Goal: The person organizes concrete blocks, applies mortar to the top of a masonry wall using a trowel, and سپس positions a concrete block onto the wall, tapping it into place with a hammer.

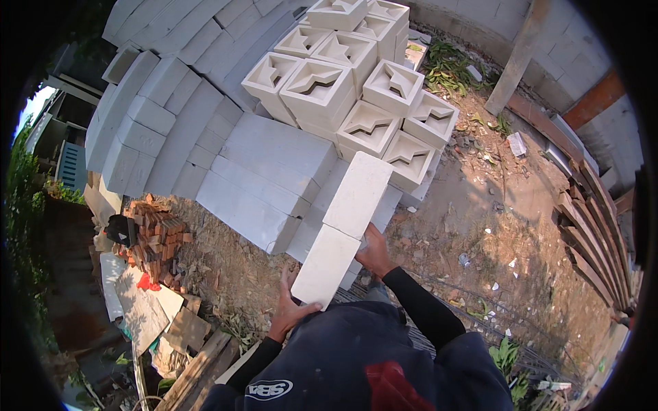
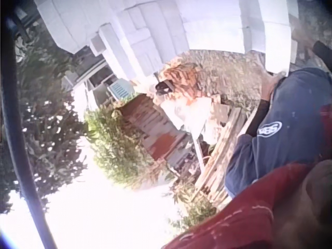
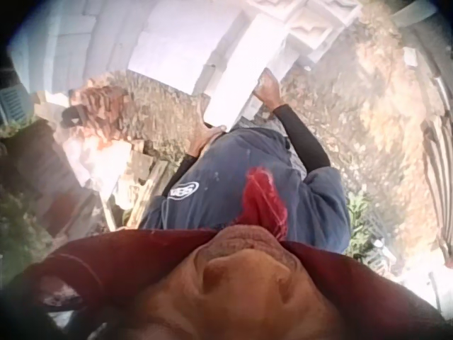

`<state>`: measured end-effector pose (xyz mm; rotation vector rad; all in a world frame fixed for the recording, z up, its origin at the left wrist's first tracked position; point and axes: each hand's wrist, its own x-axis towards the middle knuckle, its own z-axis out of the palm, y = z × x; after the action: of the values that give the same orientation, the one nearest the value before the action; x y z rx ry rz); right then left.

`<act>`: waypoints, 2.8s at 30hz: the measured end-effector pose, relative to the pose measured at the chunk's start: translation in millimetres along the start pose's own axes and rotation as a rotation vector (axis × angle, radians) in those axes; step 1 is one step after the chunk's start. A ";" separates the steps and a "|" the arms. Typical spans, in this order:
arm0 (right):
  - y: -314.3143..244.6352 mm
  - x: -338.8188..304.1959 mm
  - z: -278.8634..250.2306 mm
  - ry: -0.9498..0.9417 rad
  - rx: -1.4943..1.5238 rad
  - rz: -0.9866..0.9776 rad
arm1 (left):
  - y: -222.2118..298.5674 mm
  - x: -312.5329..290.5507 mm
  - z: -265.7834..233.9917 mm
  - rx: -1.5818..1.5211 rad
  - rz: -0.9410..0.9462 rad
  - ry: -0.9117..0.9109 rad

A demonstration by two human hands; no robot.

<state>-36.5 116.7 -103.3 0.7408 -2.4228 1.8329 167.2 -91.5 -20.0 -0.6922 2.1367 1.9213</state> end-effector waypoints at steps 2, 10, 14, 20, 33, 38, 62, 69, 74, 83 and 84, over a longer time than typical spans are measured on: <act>-0.3 4.9 -2.9 0.004 -0.006 -0.033 | -6.2 -8.5 6.2 0.024 -0.034 0.032; 0.7 5.7 -5.3 0.007 0.000 -0.032 | 6.2 -8.5 32.3 0.001 -0.064 -0.012; 1.1 6.3 -5.6 -0.014 -0.032 -0.043 | 2.3 -7.7 30.4 0.109 -0.018 -0.049; 5.8 2.5 -1.1 0.001 -0.023 -0.019 | 1.6 -15.0 39.8 0.055 0.061 0.074; -12.0 25.2 5.2 -0.023 -0.015 -0.061 | -62.8 12.0 44.8 -0.202 0.146 0.246; -16.5 39.7 17.3 -0.070 -0.112 -0.062 | -61.6 15.2 37.0 -0.300 0.220 0.326; -39.2 211.5 217.5 -0.432 -0.383 -0.039 | -75.5 131.0 -128.5 -0.438 0.168 0.539; 2.4 271.0 310.6 -0.527 -0.498 -0.008 | -105.4 206.4 -198.3 -0.511 0.114 0.512; 25.2 304.0 357.2 -0.582 -0.616 0.052 | -132.6 257.9 -237.8 -0.601 0.061 0.470; 54.0 327.7 402.5 -0.624 -0.657 0.143 | -140.6 293.4 -280.3 -0.749 -0.126 0.357; 57.0 327.9 407.6 -0.628 -0.667 0.139 | -146.5 297.2 -282.2 -0.770 -0.131 0.365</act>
<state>-240.3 -361.1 -187.6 1.2053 -3.2323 0.7324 21.7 -438.5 -238.7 -1.3557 1.3800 2.6975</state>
